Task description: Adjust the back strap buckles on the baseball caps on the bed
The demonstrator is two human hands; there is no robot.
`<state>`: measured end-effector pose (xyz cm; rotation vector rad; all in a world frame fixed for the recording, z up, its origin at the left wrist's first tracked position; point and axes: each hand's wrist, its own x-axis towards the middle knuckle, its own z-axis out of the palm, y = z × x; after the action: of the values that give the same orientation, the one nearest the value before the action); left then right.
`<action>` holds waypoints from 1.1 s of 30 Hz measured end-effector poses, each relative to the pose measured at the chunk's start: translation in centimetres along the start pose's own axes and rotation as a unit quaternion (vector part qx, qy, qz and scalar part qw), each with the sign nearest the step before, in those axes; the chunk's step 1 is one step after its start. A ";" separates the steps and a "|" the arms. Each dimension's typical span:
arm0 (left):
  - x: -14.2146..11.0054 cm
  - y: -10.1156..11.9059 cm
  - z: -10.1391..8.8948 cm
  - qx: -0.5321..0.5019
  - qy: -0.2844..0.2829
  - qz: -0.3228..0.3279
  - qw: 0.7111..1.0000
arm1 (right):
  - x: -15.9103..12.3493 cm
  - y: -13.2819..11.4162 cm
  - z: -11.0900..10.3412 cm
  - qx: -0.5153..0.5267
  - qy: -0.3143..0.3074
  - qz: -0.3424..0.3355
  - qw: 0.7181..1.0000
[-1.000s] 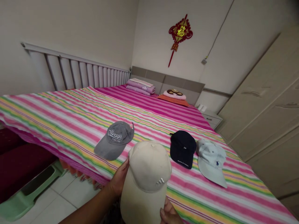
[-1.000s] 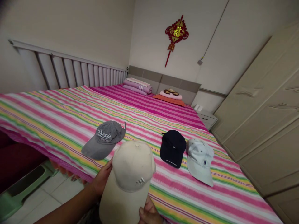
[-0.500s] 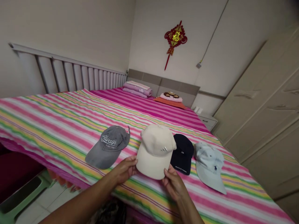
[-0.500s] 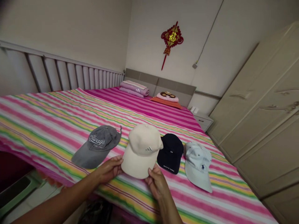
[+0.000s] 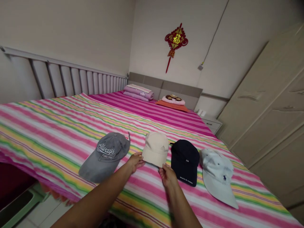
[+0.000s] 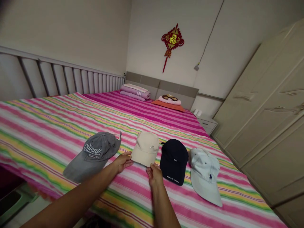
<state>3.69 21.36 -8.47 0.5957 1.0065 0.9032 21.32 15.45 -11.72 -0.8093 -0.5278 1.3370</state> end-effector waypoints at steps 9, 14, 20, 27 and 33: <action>-1.1 0.4 0.8 0.038 0.039 0.012 0.998 | -0.3 0.7 0.6 -0.058 0.171 0.020 0.983; -1.8 0.5 0.9 0.068 0.073 0.006 0.995 | -1.0 0.5 1.4 -0.108 0.200 0.054 0.972; -2.0 0.6 0.6 0.092 0.078 0.001 0.993 | -1.9 -0.3 2.0 -0.163 0.202 0.097 0.961; -1.1 0.0 0.7 0.123 0.085 0.025 0.989 | -1.6 -0.3 2.6 -0.203 0.218 0.094 0.950; -0.4 -0.5 0.9 0.211 0.104 0.082 0.969 | -1.2 0.3 2.6 -0.253 0.224 0.056 0.939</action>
<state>4.63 20.71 -8.29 0.9675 1.3698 0.9146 19.01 14.83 -10.20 -1.5446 -0.4681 1.0741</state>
